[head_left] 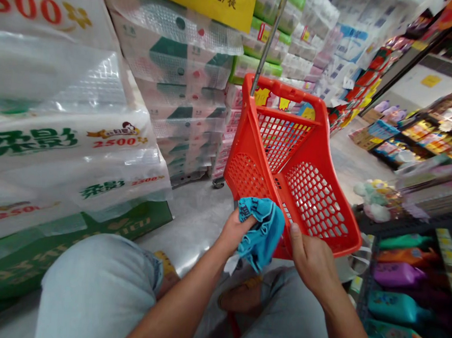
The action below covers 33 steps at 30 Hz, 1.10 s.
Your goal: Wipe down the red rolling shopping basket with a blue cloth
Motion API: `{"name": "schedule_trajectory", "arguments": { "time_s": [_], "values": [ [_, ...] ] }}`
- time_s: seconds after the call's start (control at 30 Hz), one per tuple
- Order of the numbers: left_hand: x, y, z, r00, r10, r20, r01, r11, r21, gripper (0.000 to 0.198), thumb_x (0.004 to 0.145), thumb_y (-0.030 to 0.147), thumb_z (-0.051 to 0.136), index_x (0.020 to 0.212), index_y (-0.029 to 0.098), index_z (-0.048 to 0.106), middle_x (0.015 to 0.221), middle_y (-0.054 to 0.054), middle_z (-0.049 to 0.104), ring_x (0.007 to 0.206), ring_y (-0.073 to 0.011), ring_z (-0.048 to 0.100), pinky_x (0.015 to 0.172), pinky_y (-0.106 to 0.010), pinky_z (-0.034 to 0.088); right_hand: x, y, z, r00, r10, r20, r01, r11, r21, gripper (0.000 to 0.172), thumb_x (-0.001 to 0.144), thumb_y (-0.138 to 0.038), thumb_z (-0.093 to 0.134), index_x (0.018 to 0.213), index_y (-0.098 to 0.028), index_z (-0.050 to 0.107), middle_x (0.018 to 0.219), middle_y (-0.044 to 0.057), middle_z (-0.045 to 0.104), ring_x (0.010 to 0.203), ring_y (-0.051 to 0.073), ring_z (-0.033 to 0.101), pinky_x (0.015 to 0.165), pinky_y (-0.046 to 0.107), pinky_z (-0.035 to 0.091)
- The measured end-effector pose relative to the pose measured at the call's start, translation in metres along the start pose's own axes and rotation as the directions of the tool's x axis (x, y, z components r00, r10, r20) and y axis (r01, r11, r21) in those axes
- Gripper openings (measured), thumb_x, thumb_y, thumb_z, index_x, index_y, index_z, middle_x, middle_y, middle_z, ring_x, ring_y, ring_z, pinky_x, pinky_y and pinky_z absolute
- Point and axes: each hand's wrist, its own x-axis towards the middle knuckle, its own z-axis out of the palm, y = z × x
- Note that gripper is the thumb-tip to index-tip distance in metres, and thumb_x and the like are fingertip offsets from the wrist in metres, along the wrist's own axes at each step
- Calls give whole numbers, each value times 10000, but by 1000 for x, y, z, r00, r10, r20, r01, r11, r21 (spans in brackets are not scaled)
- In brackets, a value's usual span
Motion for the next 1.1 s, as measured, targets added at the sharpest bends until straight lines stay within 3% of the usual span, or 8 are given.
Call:
{"name": "schedule_trajectory", "arguments": {
  "time_s": [0.17,0.3,0.43,0.53,0.7,0.93,1.0,1.1],
  "values": [
    [26,-8,0,973,172,-151,-129,958,255,257,801,217,649,1057,197,646,1120,-77,705,1142,-258,622,1130,-498,415,-3,-9,1,998,-44,-40,43,999,-32,774,1060,-510,108,599,-192,641,601,139,680,554,198,628,546,323,247],
    [-10,-16,23,932,309,-191,-225,904,364,421,861,194,542,1281,186,537,1326,-133,593,1290,-258,534,1191,-509,348,0,-14,-3,996,-77,38,76,997,22,790,1052,-546,92,599,-200,639,599,119,684,549,194,630,531,311,271],
    [-43,-30,35,882,462,-96,-357,786,505,564,923,291,550,1450,181,383,1481,-161,457,1400,-255,443,1203,-471,359,0,-20,-4,994,-73,81,71,997,27,774,1059,-516,91,713,-184,699,710,136,737,615,206,675,536,301,308],
    [-25,-37,27,829,558,-14,-432,658,616,494,943,281,511,1414,175,409,1396,-165,512,1333,-255,503,1142,-464,437,-5,-23,1,998,-55,-24,53,995,-82,754,1069,-460,107,722,-163,707,700,162,728,608,222,675,537,308,292],
    [20,-22,14,806,588,-67,-424,653,627,383,978,246,385,1343,159,465,1275,-174,554,1256,-274,535,1096,-526,451,-15,-18,7,984,-131,-122,111,981,-159,743,1078,-432,129,639,-162,664,587,136,677,508,185,614,523,301,248],
    [-29,-16,10,680,659,321,-712,491,502,384,894,384,548,1248,247,609,1198,-85,665,1117,-219,654,973,-333,554,-27,1,10,957,-215,-195,200,975,-94,705,1086,-427,173,576,-180,592,521,76,629,449,150,576,520,309,236],
    [-10,-17,5,716,651,250,-665,529,528,402,874,369,569,1250,231,602,1208,-97,655,1140,-240,636,1010,-378,534,-30,4,10,953,-232,-197,222,972,-71,691,1088,-423,185,559,-188,562,509,60,610,452,146,572,526,309,238],
    [37,-13,2,781,624,-19,-489,631,602,460,898,227,491,1356,184,480,1290,-143,579,1272,-273,537,1133,-514,414,-32,6,10,949,-245,-201,236,969,-65,674,1090,-414,200,549,-197,540,502,49,593,458,146,564,537,313,244]
  ]
}}
